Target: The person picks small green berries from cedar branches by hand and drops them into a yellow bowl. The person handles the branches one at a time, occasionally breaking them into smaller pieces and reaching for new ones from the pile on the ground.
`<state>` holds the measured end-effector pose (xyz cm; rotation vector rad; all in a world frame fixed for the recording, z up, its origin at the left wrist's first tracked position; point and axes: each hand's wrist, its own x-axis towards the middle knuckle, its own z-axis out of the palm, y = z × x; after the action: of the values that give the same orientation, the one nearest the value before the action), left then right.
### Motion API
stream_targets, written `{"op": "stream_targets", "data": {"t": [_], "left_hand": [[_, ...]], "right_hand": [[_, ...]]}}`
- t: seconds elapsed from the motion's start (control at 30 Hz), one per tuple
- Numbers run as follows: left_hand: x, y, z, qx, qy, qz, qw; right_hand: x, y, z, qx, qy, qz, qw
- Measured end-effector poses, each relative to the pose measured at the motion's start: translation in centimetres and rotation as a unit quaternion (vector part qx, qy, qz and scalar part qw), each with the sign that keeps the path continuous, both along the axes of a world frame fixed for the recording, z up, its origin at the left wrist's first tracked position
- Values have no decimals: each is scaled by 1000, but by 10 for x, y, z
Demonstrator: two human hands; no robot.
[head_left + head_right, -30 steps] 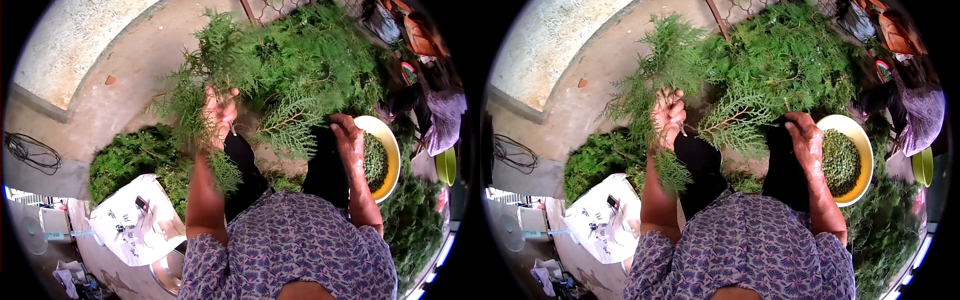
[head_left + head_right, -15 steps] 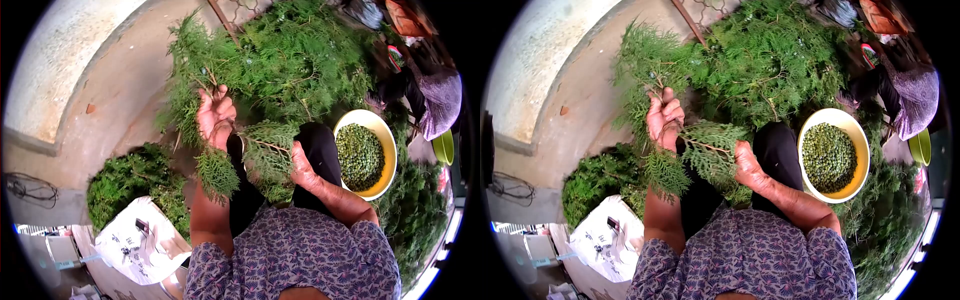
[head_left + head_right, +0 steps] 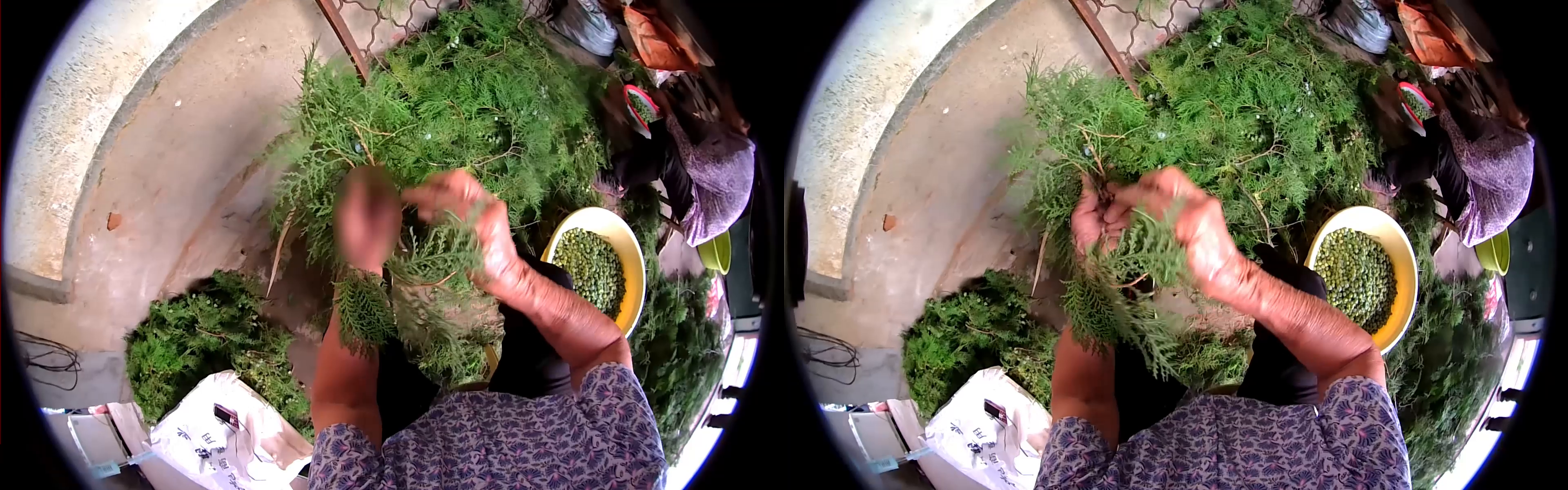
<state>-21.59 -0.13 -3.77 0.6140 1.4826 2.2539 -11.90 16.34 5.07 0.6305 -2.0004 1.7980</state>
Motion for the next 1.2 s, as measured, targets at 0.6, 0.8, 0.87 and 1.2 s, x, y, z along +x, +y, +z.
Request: {"op": "stream_targets", "data": {"t": [0.6,0.8,0.87,1.2], "left_hand": [[10,39,3,133,-348,-22,928],[20,50,4,52,-320,89,942],[13,45,-5,-51,-290,-3,956],[15,53,-34,-60,-253,69,963]], "right_hand": [[-64,11,-4,263,-155,-198,932],[-65,26,-12,450,-135,-170,866],[-81,32,-70,487,-61,-208,846],[-64,25,-58,107,89,-388,911]]}}
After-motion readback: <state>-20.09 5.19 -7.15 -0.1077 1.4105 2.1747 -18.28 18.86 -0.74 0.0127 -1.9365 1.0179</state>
